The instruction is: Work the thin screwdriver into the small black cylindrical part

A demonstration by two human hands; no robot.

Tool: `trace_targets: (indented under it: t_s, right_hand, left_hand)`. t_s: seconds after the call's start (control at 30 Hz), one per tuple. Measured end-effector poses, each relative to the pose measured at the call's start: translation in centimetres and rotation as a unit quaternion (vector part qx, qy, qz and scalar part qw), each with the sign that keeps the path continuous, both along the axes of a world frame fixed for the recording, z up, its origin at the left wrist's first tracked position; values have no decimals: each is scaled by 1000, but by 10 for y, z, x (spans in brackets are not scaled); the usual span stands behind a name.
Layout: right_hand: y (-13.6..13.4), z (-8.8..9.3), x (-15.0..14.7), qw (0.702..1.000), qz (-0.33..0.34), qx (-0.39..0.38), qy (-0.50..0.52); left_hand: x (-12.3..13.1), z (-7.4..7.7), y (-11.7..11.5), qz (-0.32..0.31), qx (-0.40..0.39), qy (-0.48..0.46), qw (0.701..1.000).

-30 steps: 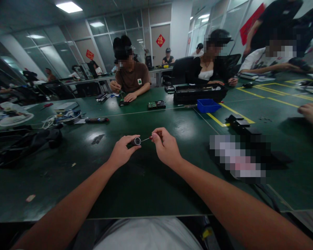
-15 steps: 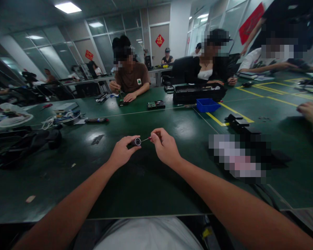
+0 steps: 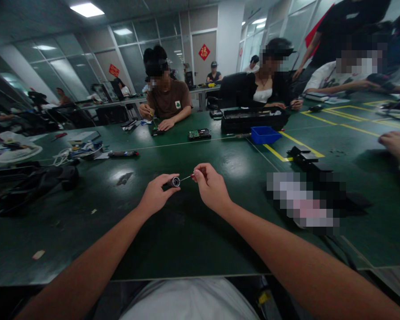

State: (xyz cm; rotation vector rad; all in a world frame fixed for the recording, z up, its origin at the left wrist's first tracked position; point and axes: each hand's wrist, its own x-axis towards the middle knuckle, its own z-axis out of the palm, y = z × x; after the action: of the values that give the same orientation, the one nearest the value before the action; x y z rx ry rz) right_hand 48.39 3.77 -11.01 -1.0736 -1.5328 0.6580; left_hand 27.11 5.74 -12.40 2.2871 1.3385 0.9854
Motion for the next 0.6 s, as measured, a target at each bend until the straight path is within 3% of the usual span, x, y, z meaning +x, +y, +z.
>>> trace_targets:
  t_s: [0.6]
  right_hand:
    - [1, -1, 1, 1000, -2, -7, -13]
  left_hand:
    - [0, 0, -1, -1, 5, -23, 1000]
